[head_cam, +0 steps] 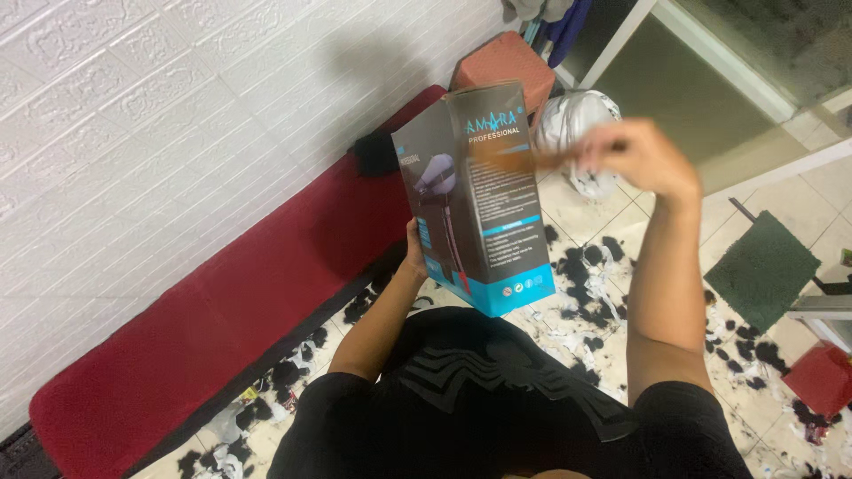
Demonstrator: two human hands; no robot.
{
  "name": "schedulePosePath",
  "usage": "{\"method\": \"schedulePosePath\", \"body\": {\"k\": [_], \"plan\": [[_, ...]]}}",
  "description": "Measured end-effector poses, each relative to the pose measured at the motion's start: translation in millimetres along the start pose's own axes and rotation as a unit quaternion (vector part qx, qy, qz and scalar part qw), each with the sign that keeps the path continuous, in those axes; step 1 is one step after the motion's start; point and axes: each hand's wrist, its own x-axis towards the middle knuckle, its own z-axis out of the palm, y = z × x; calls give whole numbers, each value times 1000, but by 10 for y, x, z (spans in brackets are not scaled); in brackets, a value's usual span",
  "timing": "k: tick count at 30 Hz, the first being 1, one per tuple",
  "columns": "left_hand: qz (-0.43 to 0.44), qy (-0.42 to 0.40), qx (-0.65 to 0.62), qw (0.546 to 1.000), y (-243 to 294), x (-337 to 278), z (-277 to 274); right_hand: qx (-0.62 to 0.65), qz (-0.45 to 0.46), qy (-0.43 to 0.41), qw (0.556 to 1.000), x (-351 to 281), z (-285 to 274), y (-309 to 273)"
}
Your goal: The person uses a brush to sweep hair off two product boxes and places them on a shelf. The person then picks up a hair clipper and a tissue, discards the tissue, and moves a salon chair.
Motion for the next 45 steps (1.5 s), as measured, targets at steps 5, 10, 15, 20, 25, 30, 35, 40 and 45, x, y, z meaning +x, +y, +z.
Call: {"method": "schedulePosePath", "body": {"k": [5,10,15,20,25,30,35,40,45], "plan": [[15,4,-19,1000,3,56,-56,36,-1,-21,999,-39,0,-1],[-12,41,-37,998,16,77,-26,-25,-12,-51,998,-120,1,-16],[16,46,-3,999,27,54,-17,37,-10,41,998,-95,61,15],[3,-1,-12,1000,-49,5,-106,-3,11,36,999,-162,78,108],[24,37,-26,999,-35,9,-124,59,-75,-17,995,-114,82,279],[18,48,26,998,-84,-55,-91,80,27,76,994,-126,121,413],[27,48,-8,998,-39,-83,-41,59,-41,-5,997,-147,69,340],[7,116,40,992,-9,-86,128,46,15,128,991,-154,92,316],[60,43,57,996,42,91,511,222,-19,151,963,-94,100,380]]}}
